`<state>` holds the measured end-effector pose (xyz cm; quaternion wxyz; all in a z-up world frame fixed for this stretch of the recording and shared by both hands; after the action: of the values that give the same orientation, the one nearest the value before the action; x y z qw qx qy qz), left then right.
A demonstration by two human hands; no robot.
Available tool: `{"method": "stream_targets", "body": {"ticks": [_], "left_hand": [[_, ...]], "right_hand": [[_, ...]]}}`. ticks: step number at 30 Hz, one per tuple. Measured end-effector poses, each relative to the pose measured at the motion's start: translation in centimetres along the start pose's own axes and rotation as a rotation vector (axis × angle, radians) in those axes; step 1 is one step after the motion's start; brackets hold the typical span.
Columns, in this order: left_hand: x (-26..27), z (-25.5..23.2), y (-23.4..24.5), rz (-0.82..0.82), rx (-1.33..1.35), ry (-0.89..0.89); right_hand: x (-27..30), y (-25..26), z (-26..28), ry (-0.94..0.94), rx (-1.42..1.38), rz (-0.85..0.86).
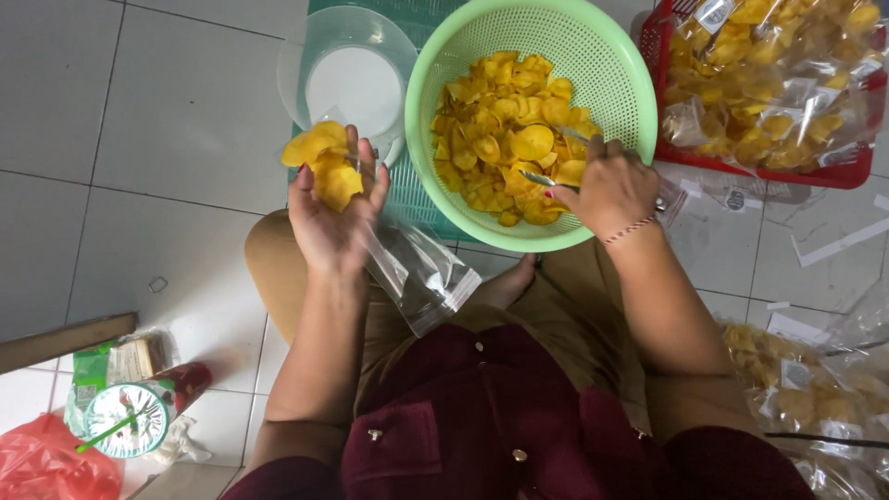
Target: Manually packaging chips into plastic bags using tongs.
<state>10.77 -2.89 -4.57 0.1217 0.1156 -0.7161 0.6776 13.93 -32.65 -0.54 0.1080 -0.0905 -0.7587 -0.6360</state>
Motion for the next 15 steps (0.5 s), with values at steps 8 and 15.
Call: {"method": "stream_targets", "body": {"ticks": [8, 15], "left_hand": [[0.3, 0.4, 0.3, 0.017, 0.044, 0.011], [0.4, 0.2, 0.0, 0.026, 0.052, 0.004]], "right_hand": [[-2.3, -1.7, -0.8, 0.046, -0.018, -0.067], [-1.2, 0.3, -0.2, 0.133, -0.392, 0.089]]}}
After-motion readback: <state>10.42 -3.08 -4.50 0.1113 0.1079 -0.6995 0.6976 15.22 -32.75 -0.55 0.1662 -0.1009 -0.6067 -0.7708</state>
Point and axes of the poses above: each hand's wrist, its own x-axis away from the middle knuckle, its own y-axis out of the back of the hand, z = x × y, the point moved 10 cm from there along -x, towards the middle knuckle, and after that the axes turned 3 degrees about z, right-handed, at the moved point
